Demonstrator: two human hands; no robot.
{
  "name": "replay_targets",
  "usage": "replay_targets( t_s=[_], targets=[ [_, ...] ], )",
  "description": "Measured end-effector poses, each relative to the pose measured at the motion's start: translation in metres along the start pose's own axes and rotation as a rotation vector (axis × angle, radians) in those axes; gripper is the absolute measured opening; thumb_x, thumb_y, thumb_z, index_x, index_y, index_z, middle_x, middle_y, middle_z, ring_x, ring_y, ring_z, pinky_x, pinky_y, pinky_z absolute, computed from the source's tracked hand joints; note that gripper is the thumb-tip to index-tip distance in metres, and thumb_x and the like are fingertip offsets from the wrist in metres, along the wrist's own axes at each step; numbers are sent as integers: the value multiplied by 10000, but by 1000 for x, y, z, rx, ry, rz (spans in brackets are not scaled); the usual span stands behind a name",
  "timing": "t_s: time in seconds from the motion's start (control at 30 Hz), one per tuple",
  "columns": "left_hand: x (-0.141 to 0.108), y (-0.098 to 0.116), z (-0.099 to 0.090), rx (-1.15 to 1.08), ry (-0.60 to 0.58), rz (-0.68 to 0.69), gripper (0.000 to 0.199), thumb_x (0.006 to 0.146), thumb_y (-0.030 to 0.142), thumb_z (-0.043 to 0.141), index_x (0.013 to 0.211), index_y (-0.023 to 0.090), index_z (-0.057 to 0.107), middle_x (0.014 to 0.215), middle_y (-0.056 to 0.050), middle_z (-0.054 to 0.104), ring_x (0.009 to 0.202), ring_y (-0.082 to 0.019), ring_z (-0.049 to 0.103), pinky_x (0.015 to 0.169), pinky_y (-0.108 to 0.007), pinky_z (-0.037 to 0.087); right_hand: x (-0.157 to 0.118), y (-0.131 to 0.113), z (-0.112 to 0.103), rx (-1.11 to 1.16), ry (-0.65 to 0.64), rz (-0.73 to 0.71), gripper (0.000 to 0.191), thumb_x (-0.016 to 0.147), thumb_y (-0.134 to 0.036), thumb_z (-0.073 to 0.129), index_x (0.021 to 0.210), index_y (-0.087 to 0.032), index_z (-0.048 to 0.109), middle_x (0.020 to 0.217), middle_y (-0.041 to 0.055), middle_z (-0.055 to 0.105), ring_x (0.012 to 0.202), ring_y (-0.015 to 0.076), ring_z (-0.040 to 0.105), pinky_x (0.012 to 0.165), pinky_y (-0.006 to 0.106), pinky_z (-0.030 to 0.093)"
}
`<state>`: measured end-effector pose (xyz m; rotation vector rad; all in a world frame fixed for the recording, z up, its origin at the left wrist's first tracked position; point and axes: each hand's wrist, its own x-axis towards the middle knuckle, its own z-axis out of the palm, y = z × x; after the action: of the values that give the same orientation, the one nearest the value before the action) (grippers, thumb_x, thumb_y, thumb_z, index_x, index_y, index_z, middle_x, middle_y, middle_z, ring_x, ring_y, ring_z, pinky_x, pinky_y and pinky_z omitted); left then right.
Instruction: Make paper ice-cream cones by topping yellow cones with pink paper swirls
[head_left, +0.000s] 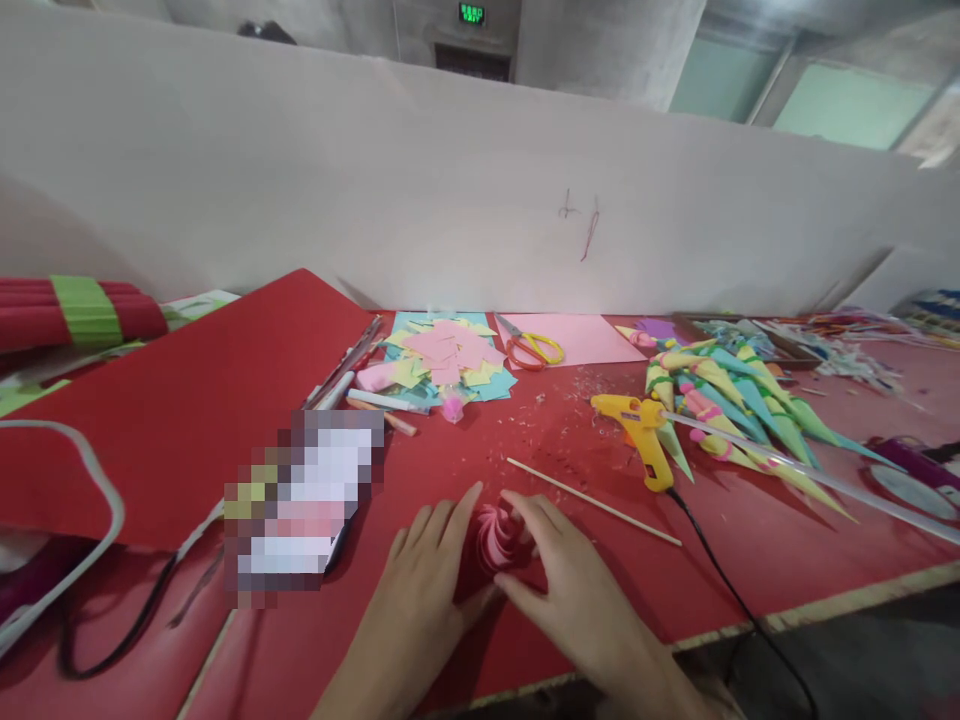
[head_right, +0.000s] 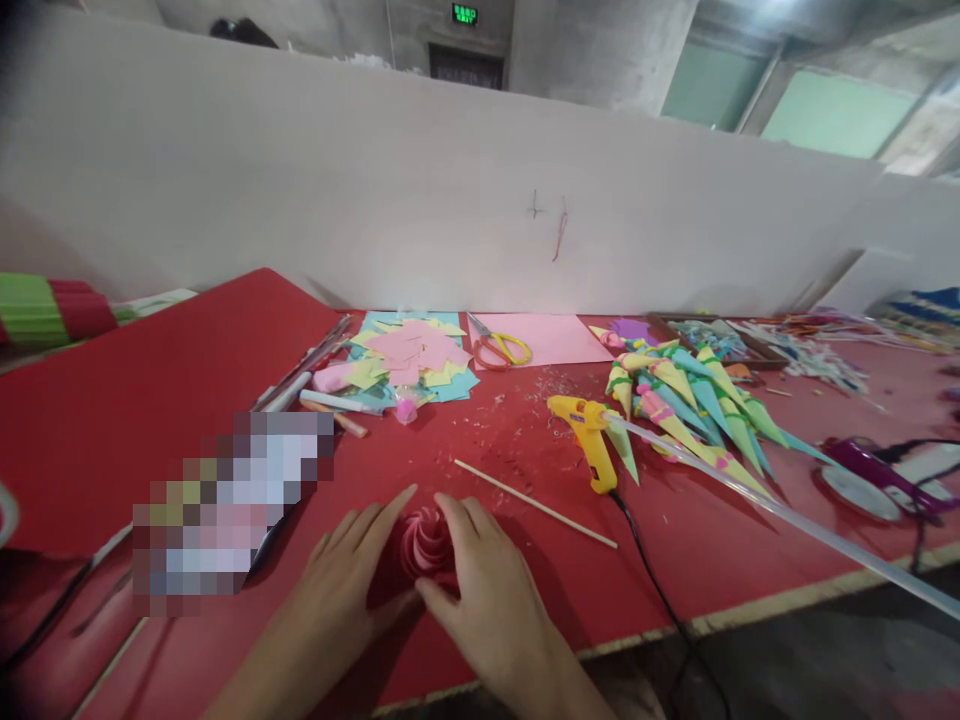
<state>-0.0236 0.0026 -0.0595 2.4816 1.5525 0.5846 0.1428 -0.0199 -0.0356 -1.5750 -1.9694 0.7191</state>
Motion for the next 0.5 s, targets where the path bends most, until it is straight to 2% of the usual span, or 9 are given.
replay_targets(
  t_s=[0.1, 0.27, 0.5],
  targets=[
    [-2, -2, 2, -12, 10, 7, 608, 715, 399, 596, 1270, 231, 411, 1203, -100, 565, 1070, -281, 536, 855, -428, 448, -1, 0, 1, -16, 3, 14, 582, 712, -125, 520, 1278, -127, 383, 1259, 144, 499, 1162, 263, 474, 966, 441, 407],
    [-5, -4, 4, -7, 41, 21, 555, 757, 300, 552, 1276, 207, 378, 1235, -108, 546, 1084, -259, 540, 834, -386, 485, -2, 3, 3, -26, 15, -4, 566, 725, -114, 491, 1279, -138, 380, 1250, 138, 512, 1143, 248, 497, 947, 417, 433],
    [-4, -2, 1, -70, -27, -6, 556, 784, 317, 532, 1301, 236, 344, 1274, -100, 514, 1117, -240, 524, 842, -355, 495, -1, 4, 7, -37, 69, -17, 536, 728, -121, 481, 1258, -154, 404, 1239, 141, 518, 1109, 254, 525, 896, 410, 469]
  ],
)
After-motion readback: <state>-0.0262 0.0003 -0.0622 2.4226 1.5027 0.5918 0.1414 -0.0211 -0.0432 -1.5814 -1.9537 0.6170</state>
